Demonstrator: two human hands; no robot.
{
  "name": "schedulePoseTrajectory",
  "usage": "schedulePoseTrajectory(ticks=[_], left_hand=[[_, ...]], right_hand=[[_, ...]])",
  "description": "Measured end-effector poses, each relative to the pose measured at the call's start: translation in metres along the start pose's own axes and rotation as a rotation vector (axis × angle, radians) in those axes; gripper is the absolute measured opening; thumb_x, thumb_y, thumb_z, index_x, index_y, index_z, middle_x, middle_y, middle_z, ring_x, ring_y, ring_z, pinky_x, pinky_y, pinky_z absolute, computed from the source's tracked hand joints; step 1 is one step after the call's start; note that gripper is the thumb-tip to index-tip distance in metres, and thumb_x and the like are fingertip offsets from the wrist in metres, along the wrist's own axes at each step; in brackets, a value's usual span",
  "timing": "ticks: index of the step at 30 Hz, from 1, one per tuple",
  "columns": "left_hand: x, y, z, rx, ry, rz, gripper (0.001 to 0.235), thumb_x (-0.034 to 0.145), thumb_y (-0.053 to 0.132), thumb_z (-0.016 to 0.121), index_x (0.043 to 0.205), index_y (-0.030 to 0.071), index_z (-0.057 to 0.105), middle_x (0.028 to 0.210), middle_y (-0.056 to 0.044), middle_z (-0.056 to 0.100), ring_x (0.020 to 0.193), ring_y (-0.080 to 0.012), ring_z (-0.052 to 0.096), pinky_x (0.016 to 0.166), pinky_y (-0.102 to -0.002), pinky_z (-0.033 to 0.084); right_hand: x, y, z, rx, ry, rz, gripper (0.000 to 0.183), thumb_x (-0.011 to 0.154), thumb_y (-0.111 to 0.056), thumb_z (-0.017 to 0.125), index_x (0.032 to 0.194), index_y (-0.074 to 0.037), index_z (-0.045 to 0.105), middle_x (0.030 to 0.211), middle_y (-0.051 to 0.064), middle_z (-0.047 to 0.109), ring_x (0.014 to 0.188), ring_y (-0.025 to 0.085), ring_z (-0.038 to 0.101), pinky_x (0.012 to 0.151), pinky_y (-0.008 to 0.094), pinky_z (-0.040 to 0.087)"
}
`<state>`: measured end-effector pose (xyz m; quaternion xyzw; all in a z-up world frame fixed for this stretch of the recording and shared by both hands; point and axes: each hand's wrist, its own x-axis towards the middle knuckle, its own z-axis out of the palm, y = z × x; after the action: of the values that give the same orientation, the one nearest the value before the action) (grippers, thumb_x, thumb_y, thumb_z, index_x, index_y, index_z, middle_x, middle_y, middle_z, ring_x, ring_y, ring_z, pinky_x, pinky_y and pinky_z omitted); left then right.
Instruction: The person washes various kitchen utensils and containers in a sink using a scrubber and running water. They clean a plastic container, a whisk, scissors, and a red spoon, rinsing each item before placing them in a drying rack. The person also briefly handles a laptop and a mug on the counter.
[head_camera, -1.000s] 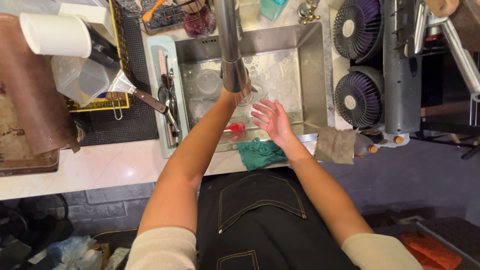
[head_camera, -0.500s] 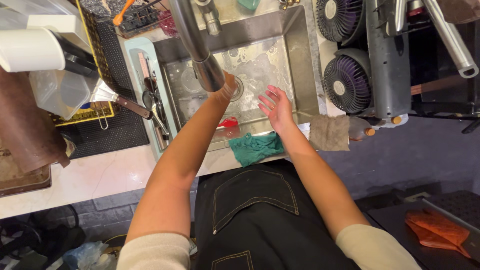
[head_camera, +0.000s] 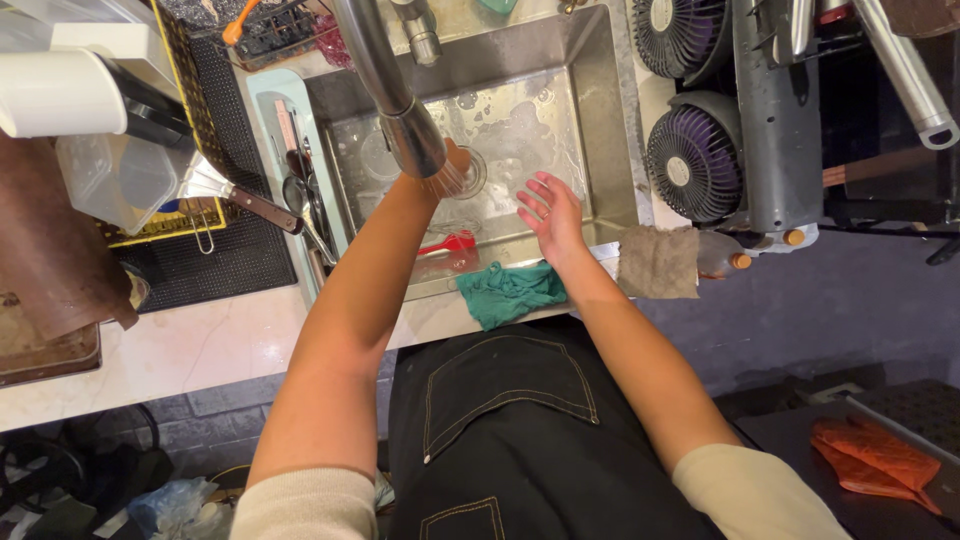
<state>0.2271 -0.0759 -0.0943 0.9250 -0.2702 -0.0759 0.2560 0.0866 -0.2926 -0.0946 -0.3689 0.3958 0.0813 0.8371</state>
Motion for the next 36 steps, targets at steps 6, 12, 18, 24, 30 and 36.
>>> schedulePoseTrajectory(ticks=[6,12,18,24,30,36], left_hand=[[0.007,0.012,-0.018,0.037,-0.053,0.065,0.026,0.089,0.026,0.070,0.104,0.005,0.064,0.099,-0.014,0.067,0.093,-0.0325,0.065,0.083,-0.042,0.053],[0.000,-0.006,-0.004,-0.160,0.011,0.108,0.026,0.087,0.025,0.072,0.101,0.004,0.064,0.097,-0.016,0.067,0.091,-0.0334,0.066,0.082,-0.042,0.054],[-0.017,-0.013,0.043,-0.932,0.415,-0.068,0.021,0.102,0.015,0.058,0.121,0.005,0.058,0.114,-0.012,0.062,0.108,-0.0266,0.060,0.098,-0.041,0.051],[-0.023,-0.019,0.064,-2.279,0.467,-0.539,0.046,0.096,0.043,0.045,0.121,0.006,0.058,0.116,-0.014,0.063,0.108,-0.0297,0.060,0.094,-0.044,0.051],[-0.029,-0.054,0.097,-2.263,0.468,-0.538,0.047,0.106,0.043,0.042,0.129,0.005,0.058,0.124,-0.015,0.065,0.116,-0.0333,0.063,0.099,-0.045,0.055],[-0.035,-0.088,0.124,-2.214,0.476,-0.471,0.050,0.109,0.048,0.038,0.135,0.008,0.055,0.131,-0.013,0.061,0.119,-0.0329,0.061,0.101,-0.046,0.054]], right_hand=[[-0.014,-0.009,0.017,-0.033,-0.009,-0.151,0.028,0.101,-0.024,0.055,0.123,-0.008,0.060,0.125,0.015,0.066,0.111,0.031,0.068,0.086,0.041,0.056],[-0.033,-0.002,0.093,-0.700,-0.354,-0.870,0.034,0.104,-0.016,0.059,0.135,-0.003,0.060,0.146,0.014,0.054,0.137,0.030,0.050,0.114,0.041,0.042],[0.027,-0.010,0.175,-1.505,-0.370,-0.720,0.047,0.081,-0.037,0.078,0.116,-0.008,0.067,0.125,0.017,0.067,0.127,0.037,0.057,0.104,0.045,0.048],[0.031,0.014,0.184,-1.311,-0.395,-0.612,0.053,0.080,-0.053,0.077,0.115,-0.014,0.071,0.114,0.015,0.073,0.111,0.034,0.068,0.097,0.042,0.053],[0.014,0.009,0.183,-1.329,-0.399,-0.571,0.059,0.079,-0.061,0.076,0.115,-0.014,0.073,0.106,0.016,0.075,0.101,0.032,0.073,0.091,0.040,0.056],[0.009,0.000,0.187,-1.169,-0.391,-0.622,0.064,0.076,-0.062,0.076,0.114,-0.010,0.071,0.099,0.015,0.077,0.093,0.029,0.077,0.086,0.038,0.059]])
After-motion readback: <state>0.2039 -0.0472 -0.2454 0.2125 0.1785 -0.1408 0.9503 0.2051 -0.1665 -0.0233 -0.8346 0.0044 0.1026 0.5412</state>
